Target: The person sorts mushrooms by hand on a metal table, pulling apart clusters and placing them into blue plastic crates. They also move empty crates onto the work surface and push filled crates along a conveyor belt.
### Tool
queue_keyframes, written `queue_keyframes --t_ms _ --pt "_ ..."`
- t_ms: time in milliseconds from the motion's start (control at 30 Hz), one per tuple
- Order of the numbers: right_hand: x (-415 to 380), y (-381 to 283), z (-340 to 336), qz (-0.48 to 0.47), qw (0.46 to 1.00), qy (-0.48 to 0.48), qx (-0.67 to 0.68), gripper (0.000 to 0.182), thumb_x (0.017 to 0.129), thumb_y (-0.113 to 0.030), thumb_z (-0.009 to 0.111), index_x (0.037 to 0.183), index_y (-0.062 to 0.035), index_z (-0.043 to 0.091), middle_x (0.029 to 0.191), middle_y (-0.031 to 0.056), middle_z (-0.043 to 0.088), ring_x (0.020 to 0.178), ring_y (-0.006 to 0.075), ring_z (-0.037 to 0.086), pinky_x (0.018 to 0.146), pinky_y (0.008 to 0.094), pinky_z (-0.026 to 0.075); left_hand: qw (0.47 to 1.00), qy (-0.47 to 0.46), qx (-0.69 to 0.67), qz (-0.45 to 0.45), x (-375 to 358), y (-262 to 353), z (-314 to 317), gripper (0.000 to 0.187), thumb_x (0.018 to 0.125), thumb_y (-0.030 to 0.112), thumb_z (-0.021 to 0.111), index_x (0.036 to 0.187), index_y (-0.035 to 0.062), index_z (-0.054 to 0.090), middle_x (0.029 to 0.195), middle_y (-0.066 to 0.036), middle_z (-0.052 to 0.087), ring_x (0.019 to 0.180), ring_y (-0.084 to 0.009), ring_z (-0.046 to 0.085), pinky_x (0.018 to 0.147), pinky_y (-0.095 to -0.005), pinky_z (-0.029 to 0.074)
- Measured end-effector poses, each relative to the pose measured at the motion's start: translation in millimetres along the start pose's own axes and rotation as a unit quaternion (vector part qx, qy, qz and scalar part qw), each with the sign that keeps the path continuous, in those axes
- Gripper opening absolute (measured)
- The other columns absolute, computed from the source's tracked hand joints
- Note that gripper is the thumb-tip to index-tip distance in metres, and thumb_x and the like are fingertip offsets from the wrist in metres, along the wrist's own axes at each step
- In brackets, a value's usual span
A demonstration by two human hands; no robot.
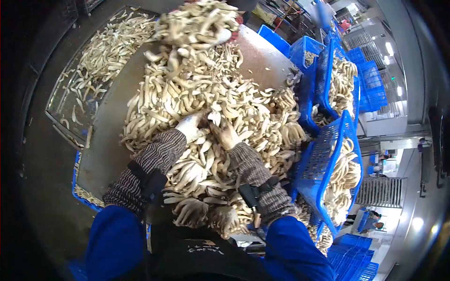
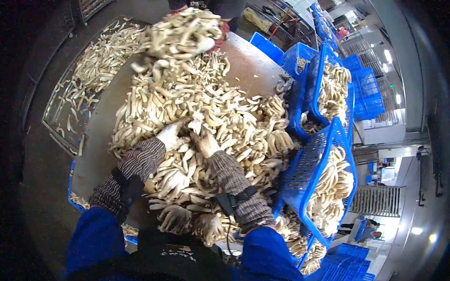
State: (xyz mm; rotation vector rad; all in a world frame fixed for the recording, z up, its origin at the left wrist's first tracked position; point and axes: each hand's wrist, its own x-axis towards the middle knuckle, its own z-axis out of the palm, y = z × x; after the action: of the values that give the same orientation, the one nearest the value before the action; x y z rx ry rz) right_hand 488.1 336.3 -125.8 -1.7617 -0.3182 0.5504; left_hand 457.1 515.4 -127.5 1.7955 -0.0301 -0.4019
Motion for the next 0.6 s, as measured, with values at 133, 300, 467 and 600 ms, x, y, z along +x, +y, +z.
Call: queue_keyframes --t_ms 133,300,467,600 --pt "-5 -33 -5 0.166 0.9 -0.208 -0.346 0.045 0.095 -0.035 0.051 0.123 -0.0002 0.052 0.087 0.0089 0.064 0.07 0.0156 0.058 0.063 0.0302 0.047 0.93 -0.003 0.337 0.149 0 17 -4 0.062 0.066 0.006 0.074 0.123 0.0122 0.053 0.123 -0.016 0.054 0.111 -0.032 0.054 0.095 -0.0387 0.043" --pt "0 -47 -39 0.121 0.953 -0.056 -0.271 0.045 0.087 -0.031 0.06 0.12 -0.0017 0.056 0.096 0.0161 0.066 0.08 0.0238 0.063 0.074 0.0343 0.049 0.972 0.094 0.216 -0.001 0 -4 1 0.034 0.081 0.019 0.062 0.113 0.0076 0.059 0.105 -0.019 0.063 0.097 -0.0332 0.06 0.085 -0.0403 0.048" --pt "44 -28 -82 0.035 0.758 -0.057 -0.649 0.058 0.083 -0.025 0.06 0.134 -0.0042 0.041 0.128 0.0223 0.049 0.12 0.0342 0.046 0.098 0.0445 0.041 0.97 0.087 0.144 -0.175 -48 -9 11 0.037 0.083 0.025 0.063 0.109 0.0005 0.06 0.089 -0.02 0.066 0.083 -0.0315 0.065 0.078 -0.0386 0.05" --pt "62 8 -72 0.058 0.81 -0.037 -0.583 0.057 0.082 -0.018 0.058 0.134 -0.0034 0.038 0.12 0.0245 0.055 0.109 0.0358 0.055 0.095 0.0398 0.044 0.84 0.016 0.536 0.077 -55 14 47 0.047 0.081 0.029 0.057 0.125 0.0139 0.051 0.132 -0.014 0.045 0.118 -0.0307 0.046 0.096 -0.044 0.042"
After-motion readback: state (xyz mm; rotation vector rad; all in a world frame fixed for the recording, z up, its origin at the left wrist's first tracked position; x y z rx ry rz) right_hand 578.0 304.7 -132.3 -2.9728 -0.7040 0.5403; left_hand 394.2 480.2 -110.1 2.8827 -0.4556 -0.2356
